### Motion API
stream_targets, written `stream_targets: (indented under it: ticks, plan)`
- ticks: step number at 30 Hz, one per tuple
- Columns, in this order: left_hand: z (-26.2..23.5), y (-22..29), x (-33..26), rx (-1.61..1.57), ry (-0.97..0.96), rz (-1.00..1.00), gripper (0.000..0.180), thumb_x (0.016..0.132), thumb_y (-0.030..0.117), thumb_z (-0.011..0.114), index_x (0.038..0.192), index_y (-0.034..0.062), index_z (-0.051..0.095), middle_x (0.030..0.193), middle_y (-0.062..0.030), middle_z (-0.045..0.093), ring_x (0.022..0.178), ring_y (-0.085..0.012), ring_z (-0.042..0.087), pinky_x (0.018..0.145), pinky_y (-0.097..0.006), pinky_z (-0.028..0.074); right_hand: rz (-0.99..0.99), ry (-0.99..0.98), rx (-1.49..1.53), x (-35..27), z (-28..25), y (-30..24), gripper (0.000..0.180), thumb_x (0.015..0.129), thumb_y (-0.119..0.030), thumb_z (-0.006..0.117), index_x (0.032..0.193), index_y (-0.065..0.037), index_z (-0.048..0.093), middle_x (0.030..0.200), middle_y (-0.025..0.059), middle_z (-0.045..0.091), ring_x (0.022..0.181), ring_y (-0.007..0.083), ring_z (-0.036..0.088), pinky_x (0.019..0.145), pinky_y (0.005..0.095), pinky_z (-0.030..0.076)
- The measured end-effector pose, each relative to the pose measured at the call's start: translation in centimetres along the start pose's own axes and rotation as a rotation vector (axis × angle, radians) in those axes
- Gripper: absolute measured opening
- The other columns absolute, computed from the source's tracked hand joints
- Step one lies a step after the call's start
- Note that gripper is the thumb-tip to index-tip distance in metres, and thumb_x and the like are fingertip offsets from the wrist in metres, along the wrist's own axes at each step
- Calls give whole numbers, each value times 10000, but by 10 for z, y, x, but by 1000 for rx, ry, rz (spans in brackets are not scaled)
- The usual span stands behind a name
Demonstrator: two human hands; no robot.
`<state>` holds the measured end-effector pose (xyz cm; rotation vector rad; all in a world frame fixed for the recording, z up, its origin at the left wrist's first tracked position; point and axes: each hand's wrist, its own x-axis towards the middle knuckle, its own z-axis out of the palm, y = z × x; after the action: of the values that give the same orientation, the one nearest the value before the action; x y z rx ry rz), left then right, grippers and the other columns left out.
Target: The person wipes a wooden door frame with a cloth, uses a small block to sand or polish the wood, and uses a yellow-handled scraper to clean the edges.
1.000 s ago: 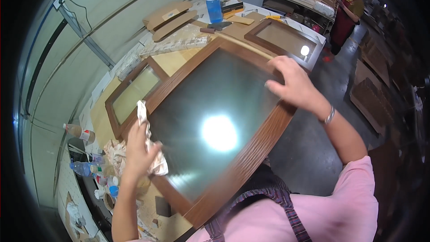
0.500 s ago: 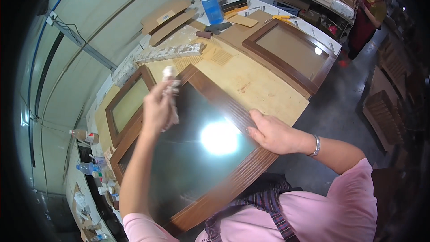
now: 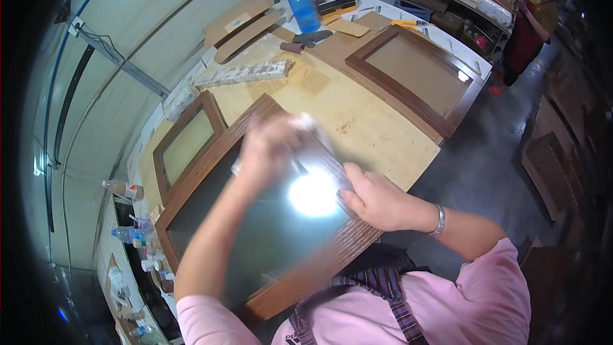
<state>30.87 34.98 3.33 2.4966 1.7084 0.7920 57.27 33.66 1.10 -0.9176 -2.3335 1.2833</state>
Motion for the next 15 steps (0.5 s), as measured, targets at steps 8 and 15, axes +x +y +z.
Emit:
stream_targets:
  ticks: [8, 15]
  plan:
    - [-8, 89, -44, -288, -103, 197, 232, 708, -61, 688, 926, 14, 713, 1123, -185, 707, 1085, -384, 670, 932, -469, 539, 56, -47, -6, 2, -3, 0, 414, 995, -193, 546, 1253, 99, 407, 985, 360, 624, 963, 512, 622, 820, 533, 492]
    - [-102, 91, -136, -134, 25, -232, 132, 786, 1, 699, 910, 23, 738, 870, -151, 731, 764, -292, 714, 682, -371, 578, 97, -58, -78, -2, -6, -15, 545, 989, -220, 562, 1383, 126, 412, 1200, 355, 610, 1144, 482, 595, 987, 467, 476]
